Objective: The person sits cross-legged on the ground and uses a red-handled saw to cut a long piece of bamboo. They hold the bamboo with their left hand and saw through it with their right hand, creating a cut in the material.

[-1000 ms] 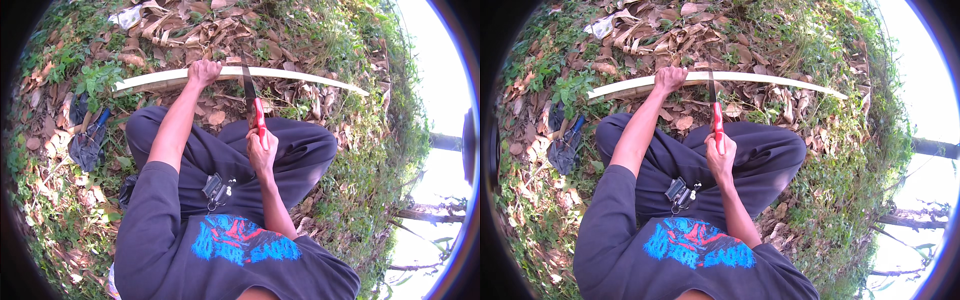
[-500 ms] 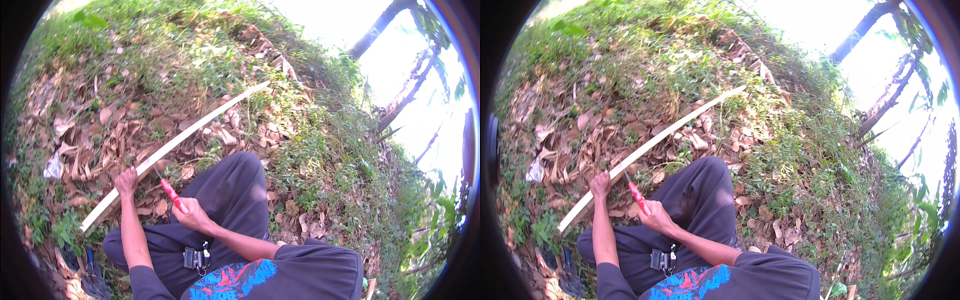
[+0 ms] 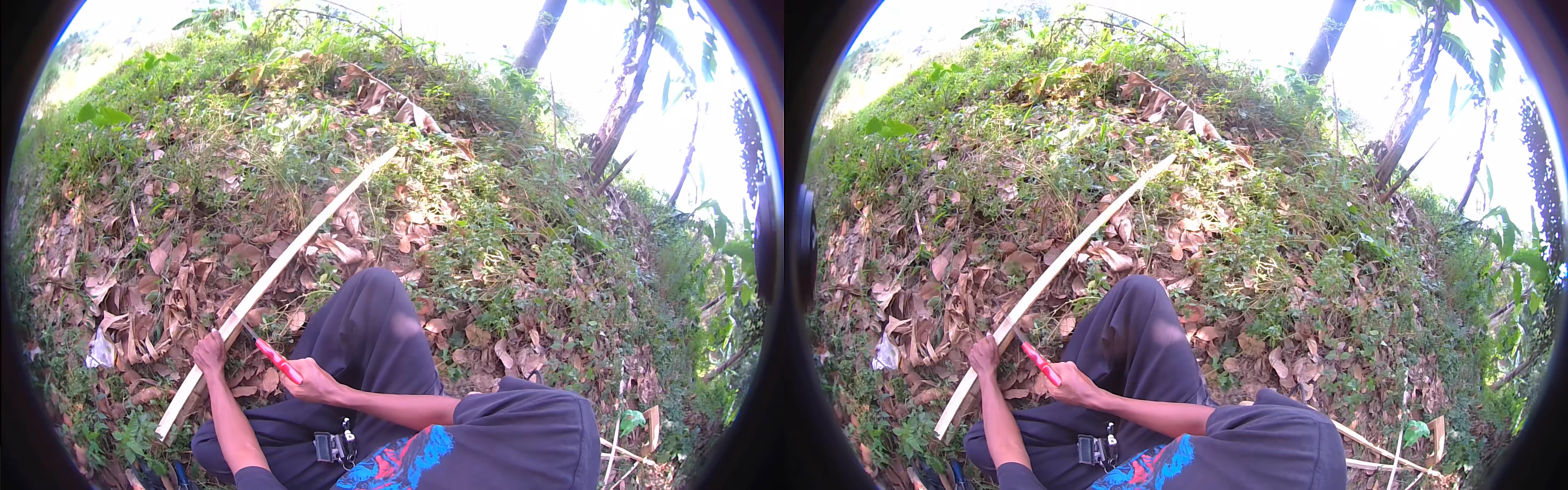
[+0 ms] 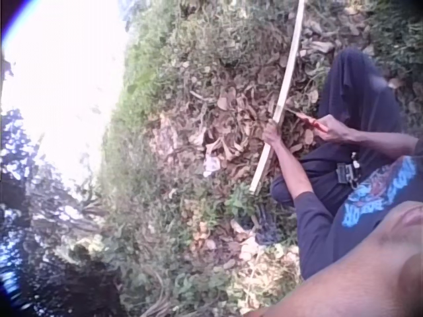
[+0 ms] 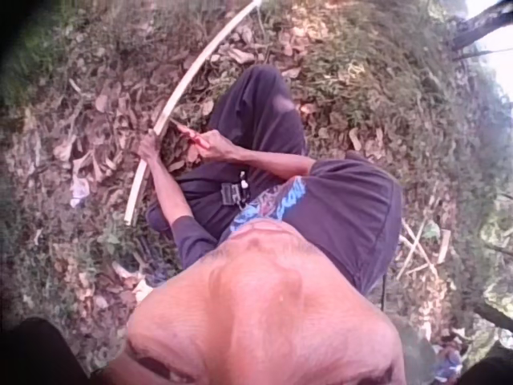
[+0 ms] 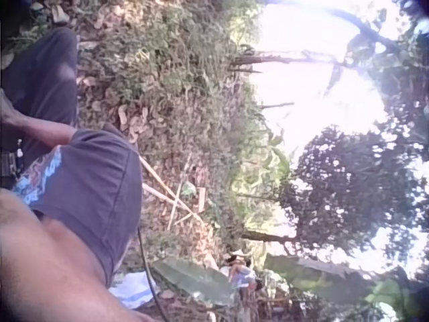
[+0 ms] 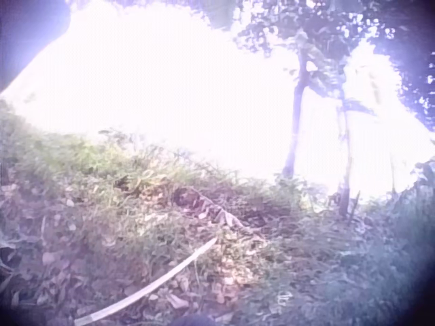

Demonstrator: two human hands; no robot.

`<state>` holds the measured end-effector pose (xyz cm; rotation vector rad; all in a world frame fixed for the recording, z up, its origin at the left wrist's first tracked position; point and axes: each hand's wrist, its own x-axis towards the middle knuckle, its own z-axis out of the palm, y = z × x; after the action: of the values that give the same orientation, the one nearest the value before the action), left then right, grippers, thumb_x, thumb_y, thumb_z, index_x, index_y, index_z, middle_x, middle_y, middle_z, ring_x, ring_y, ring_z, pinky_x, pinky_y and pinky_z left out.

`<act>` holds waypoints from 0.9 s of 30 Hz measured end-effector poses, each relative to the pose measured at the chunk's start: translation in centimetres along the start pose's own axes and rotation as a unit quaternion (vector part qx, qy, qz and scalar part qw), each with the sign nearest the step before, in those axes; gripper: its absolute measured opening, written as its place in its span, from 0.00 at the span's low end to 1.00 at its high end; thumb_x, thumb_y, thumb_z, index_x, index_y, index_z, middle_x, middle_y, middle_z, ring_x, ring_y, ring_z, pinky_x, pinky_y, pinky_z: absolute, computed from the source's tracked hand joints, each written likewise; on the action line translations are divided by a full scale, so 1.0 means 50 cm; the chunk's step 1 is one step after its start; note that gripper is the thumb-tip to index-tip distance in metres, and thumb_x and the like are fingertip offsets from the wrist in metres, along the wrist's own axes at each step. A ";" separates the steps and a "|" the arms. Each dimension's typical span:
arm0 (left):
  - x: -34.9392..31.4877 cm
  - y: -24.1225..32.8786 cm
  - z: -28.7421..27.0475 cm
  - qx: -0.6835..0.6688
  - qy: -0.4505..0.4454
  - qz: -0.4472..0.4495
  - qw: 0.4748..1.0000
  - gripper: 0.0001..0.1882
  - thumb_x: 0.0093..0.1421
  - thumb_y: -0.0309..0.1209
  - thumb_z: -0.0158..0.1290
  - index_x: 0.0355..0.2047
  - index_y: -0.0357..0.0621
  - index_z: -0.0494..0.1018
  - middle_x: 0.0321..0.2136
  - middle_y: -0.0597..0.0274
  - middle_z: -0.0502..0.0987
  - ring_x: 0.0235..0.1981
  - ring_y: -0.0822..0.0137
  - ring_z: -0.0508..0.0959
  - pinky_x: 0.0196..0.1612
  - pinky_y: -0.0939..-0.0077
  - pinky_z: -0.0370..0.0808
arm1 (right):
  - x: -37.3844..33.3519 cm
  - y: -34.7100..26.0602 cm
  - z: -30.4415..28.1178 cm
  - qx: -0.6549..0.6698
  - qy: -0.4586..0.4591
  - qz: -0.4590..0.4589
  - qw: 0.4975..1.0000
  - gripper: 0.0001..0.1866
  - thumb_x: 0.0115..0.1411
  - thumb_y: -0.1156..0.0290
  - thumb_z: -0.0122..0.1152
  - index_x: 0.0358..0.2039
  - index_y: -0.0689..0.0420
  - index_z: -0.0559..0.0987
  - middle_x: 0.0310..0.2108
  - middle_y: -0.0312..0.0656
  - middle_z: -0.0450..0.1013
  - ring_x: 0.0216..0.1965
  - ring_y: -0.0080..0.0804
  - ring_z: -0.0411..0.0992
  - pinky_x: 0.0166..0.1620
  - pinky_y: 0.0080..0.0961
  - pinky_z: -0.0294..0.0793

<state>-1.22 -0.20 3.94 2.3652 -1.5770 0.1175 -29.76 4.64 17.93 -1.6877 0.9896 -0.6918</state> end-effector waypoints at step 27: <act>0.018 0.008 0.017 0.018 -0.073 -0.061 0.995 0.33 0.70 0.52 0.33 0.29 0.41 0.81 0.29 0.38 0.80 0.35 0.39 0.81 0.41 0.46 0.78 | 0.058 0.078 -0.009 0.019 0.071 -0.037 0.997 0.11 0.52 0.74 0.55 0.17 0.63 0.66 0.11 0.48 0.63 0.14 0.28 0.63 0.21 0.38 0.63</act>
<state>-1.32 -1.40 3.41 2.5424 -1.4985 -0.0564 -29.79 1.34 14.33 -1.6666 1.0097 -0.8840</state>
